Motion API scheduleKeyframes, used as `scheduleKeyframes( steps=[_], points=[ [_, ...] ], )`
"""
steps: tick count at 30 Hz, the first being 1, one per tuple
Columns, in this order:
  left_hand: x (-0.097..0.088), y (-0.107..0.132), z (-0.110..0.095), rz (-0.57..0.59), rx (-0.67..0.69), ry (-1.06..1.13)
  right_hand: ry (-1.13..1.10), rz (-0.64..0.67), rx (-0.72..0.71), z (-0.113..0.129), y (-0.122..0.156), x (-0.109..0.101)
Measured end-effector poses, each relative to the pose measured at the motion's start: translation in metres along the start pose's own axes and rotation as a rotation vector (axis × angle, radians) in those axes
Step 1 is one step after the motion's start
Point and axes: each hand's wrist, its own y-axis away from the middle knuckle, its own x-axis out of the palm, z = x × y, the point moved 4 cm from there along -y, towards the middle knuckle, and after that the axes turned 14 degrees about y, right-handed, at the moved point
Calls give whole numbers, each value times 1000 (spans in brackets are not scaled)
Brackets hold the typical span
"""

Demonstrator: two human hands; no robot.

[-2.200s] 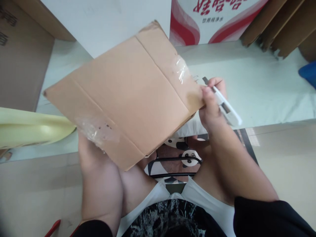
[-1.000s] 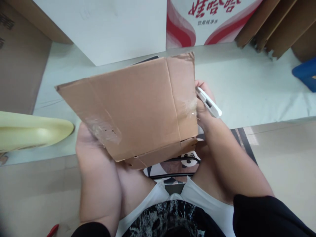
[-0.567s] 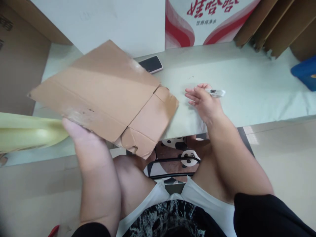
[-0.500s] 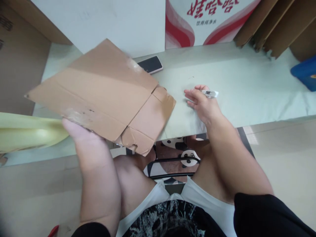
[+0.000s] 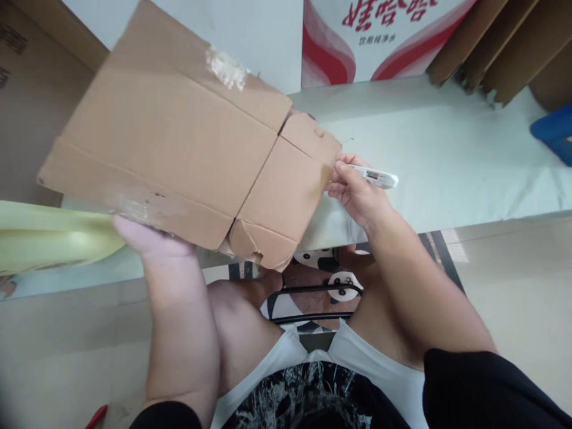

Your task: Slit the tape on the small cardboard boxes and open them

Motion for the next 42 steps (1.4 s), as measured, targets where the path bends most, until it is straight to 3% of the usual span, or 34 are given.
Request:
scheduleKeyframes(
  steps=[6,8,12,14,17,21,24,27,31,36,39,42],
  points=[
    [19,15,-7,60,-24,289,-19,-148,-163,-3,-7,-4],
    [21,18,-5,101,-70,287,87,-255,-263,-4,-8,-10],
    [9,14,3,44,-105,149,254,-398,-423,1,-5,-16],
    [3,10,7,43,-121,123,179,-319,-402,4,-4,-12],
    [1,9,7,83,-107,104,84,-71,-258,4,0,0],
    [4,11,10,56,-128,128,151,217,-172,2,14,13],
    [7,14,13,14,-160,182,189,299,-134,1,20,16],
    [13,18,17,12,-210,177,155,208,-145,4,18,11],
    [20,23,25,7,-230,212,149,17,-352,14,17,1],
    [23,28,58,14,-405,118,89,-144,-505,19,23,-4],
    [32,38,78,179,-365,-157,19,-271,-507,18,26,-9],
    [49,60,91,447,-87,-705,14,-394,-472,17,26,-18]
  ],
)
